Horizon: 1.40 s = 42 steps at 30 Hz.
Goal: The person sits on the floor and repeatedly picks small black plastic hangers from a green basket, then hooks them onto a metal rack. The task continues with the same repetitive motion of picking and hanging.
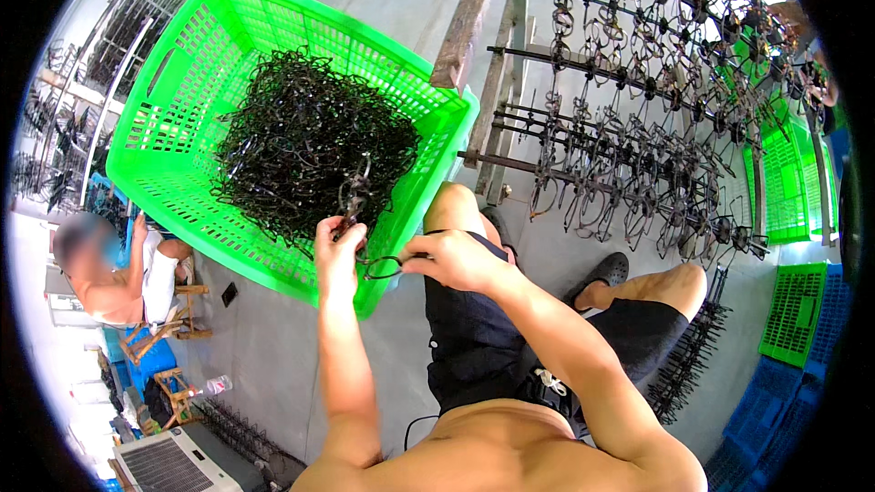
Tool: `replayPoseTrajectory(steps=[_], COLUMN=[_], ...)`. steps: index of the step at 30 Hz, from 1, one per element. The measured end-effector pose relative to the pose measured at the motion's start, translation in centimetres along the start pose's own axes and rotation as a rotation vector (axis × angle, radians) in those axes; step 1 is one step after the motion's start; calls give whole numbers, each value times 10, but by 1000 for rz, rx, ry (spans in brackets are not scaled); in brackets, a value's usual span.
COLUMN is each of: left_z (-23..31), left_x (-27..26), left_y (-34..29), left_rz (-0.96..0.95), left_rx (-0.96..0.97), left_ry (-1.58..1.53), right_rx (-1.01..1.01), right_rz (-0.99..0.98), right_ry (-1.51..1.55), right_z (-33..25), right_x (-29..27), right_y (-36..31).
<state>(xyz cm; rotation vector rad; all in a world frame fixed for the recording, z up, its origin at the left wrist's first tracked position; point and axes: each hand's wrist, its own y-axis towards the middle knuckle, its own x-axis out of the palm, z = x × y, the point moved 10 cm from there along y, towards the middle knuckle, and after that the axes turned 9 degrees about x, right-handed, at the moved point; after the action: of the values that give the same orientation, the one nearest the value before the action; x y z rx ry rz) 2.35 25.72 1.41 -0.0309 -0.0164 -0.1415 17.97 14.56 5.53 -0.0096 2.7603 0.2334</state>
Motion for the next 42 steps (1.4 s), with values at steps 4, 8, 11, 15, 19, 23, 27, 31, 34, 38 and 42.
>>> replayPoseTrajectory(steps=[4,8,11,15,19,23,27,31,34,38,42], left_z=[19,-3,63,55,2,7,28,29,42,43,40], left_x=[-1,26,31,25,59,46,79,75,110,149,180], left_y=[16,18,25,29,29,44,9,6,-24,-62,-93], left_rz=[-5,-431,-235,-151,-430,-255,-282,-210,-365,-532,-631], left_rx=[273,360,709,786,549,423,106,112,88,-20,-149], left_ry=[447,931,1076,1195,1191,713,526,204,59,-176,-358], right_rx=[485,310,64,-68,78,374,403,580,566,778,822], right_rz=[-5,634,1147,1516,1676,1636,1661,1578,1585,1614,1610], right_ry=[400,879,930,881,649,558,438,290,180,55,-77], right_z=[20,17,8,13,55,84,86,82,84,83,74], right_x=[-62,-187,-272,-317,-331,-321,-332,-339,-345,-343,-347], right_y=[-75,-196,-305,-402,-430,-403,-398,-393,-397,-399,-393])
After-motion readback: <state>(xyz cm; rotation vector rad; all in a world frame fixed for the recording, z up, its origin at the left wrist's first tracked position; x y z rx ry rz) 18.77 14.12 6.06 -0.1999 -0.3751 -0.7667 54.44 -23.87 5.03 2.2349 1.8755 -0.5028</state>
